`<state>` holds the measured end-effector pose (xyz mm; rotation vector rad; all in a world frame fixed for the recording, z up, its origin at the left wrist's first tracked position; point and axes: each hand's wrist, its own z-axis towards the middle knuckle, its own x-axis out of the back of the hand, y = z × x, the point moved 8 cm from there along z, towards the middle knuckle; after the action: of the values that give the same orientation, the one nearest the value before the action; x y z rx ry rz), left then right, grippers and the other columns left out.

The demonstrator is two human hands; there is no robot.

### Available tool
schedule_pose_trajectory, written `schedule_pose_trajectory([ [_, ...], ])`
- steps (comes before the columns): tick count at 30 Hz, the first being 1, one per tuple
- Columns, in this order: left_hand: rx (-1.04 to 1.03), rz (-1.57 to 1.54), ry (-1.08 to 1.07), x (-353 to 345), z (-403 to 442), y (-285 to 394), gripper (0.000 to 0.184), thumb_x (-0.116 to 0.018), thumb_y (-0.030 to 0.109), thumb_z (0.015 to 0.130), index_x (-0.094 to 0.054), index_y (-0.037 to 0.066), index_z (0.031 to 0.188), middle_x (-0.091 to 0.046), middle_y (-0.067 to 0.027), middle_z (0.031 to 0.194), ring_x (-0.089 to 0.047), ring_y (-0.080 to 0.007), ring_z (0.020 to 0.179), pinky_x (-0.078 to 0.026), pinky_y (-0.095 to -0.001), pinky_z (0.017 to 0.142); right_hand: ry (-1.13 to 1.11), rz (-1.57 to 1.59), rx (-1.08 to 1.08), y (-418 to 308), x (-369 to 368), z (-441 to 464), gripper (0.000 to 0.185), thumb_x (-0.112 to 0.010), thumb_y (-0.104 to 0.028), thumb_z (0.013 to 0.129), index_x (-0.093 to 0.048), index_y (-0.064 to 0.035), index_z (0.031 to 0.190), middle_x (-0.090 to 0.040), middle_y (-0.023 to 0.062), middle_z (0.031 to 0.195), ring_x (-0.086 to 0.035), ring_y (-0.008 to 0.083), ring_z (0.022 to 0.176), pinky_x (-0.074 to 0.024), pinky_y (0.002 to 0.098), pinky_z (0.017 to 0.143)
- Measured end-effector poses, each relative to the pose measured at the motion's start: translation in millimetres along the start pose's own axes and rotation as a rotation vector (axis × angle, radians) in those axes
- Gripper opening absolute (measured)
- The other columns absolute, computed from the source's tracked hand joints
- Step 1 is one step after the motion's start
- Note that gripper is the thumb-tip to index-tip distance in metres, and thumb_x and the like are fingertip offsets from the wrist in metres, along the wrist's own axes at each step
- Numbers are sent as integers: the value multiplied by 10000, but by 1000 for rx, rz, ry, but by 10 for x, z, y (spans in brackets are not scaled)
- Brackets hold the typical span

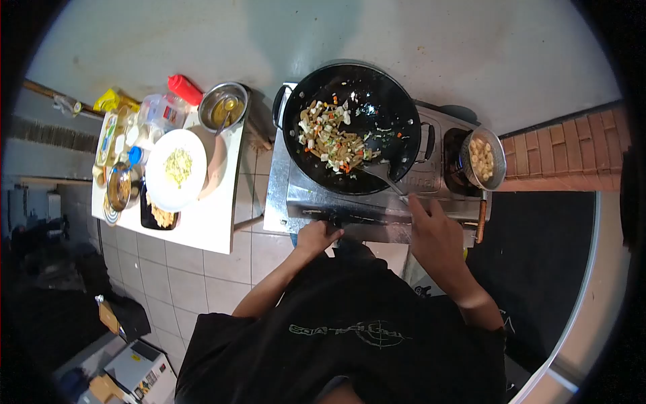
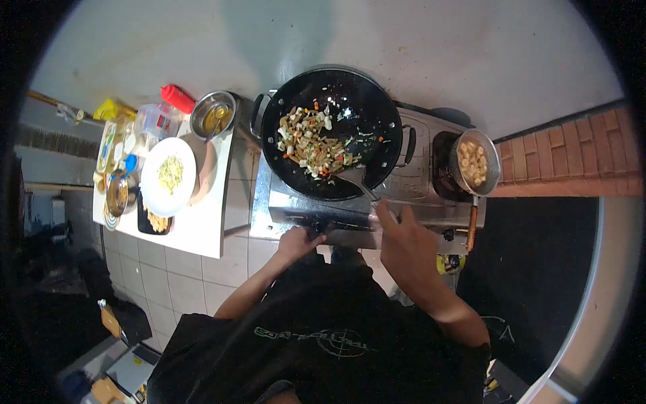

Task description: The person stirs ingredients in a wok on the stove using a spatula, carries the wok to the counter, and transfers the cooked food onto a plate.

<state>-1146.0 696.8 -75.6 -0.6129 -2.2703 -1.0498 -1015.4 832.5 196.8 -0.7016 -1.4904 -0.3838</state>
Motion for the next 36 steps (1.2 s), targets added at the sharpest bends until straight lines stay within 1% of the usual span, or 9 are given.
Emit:
schedule_pose_trajectory([
  [4,21,37,155,-192,-18,98,513,-610,535,822,-661,24,819,-671,-200,792,-664,-373,798,-533,-464,714,26,31,42,166,-524,174,425,-560,-51,808,-525,-68,1232,-559,192,915,-644,379,678,-520,457,568],
  [9,67,35,329,-145,-147,136,433,-582,477,866,-655,51,833,-674,-173,754,-663,-371,754,-534,-461,679,119,167,72,141,-166,-52,398,-565,-36,824,-524,-62,1219,-564,204,928,-638,386,678,-511,467,575],
  [12,107,-86,364,-62,-215,169,421,-553,444,897,-648,39,827,-673,-177,753,-657,-378,725,-522,-469,660,136,243,82,151,-4,-209,364,-571,-53,847,-521,-59,1208,-568,210,904,-634,391,679,-514,467,586],
  [14,161,-320,492,9,-241,67,423,-545,407,913,-665,5,861,-668,-193,763,-652,-373,726,-499,-455,654,157,281,83,178,32,-251,342,-573,-66,860,-521,-55,1198,-569,212,888,-632,393,681,-516,468,591],
  [21,115,-276,516,-54,-129,-7,377,-528,327,929,-660,-18,855,-657,-207,757,-647,-378,717,-483,-454,657,179,285,42,302,-20,-295,291,-575,-79,868,-518,-53,1152,-577,216,873,-630,407,687,-516,478,591],
  [26,51,-313,540,-64,-84,-13,324,-548,256,923,-652,-40,843,-645,-220,722,-641,-367,659,-475,-438,613,177,272,46,308,7,-299,292,-574,-76,865,-515,-51,1150,-578,217,870,-633,412,705,-522,486,604],
  [33,29,-400,492,-107,-32,-132,373,-551,302,931,-655,-46,848,-647,-211,694,-647,-322,629,-478,-402,600,206,279,43,350,7,-322,290,-570,-75,867,-512,-49,1150,-578,221,873,-630,414,700,-523,483,602],
  [35,49,-310,432,21,-113,-61,455,-560,387,931,-655,-50,850,-655,-197,695,-646,-284,622,-482,-378,613,220,279,51,381,50,-300,289,-571,-76,868,-511,-48,1150,-578,219,871,-630,414,700,-522,483,601],
  [36,70,-346,409,91,-148,-132,535,-529,469,922,-658,-45,850,-652,-223,722,-648,-334,665,-482,-418,651,217,259,60,389,96,-279,283,-568,-82,873,-510,-49,1149,-582,221,865,-630,416,702,-521,484,603],
])
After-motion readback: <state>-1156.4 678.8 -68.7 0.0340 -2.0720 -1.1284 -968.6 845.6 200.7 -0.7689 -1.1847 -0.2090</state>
